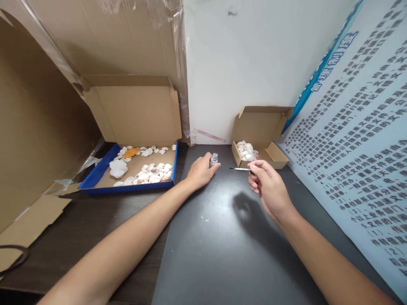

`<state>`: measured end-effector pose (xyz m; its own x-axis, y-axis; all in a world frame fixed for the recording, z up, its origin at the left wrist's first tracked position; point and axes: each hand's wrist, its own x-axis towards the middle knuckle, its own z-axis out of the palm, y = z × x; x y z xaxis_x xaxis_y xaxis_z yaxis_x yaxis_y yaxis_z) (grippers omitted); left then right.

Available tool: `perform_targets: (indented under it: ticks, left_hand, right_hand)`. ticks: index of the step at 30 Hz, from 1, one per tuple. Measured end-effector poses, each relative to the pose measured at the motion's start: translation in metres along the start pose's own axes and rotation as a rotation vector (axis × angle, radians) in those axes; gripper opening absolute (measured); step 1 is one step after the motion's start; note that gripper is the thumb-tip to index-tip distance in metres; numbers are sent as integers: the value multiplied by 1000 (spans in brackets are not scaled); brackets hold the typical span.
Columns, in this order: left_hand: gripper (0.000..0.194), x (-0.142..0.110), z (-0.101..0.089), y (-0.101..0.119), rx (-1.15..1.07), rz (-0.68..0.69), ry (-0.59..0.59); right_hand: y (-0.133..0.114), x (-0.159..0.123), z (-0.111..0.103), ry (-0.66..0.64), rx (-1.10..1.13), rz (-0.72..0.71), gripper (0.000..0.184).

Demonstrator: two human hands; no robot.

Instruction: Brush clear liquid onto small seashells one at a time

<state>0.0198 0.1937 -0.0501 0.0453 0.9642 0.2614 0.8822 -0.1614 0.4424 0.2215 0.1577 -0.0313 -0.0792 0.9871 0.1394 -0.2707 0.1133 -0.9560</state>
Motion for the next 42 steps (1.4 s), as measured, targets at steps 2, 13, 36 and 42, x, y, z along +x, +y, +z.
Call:
perform_targets:
  ticks: [2,13,36,42]
  left_hand:
    - [24,7,1,-3,-17,-42,9]
    - [24,11,1,-8,-59,-100,22]
    - [8,-107,-42,17,-936,-179,-390]
    - [20,-106,-45,10,-1192,-336,-553]
  right_hand:
    - [2,0,1,-4,-9,-11,26]
    - [4,-3,1,-8,-2,-12,26]
    - [7,-19,15,-118,-99,27,26]
    - [4,-31,19,-190,-246,-116,18]
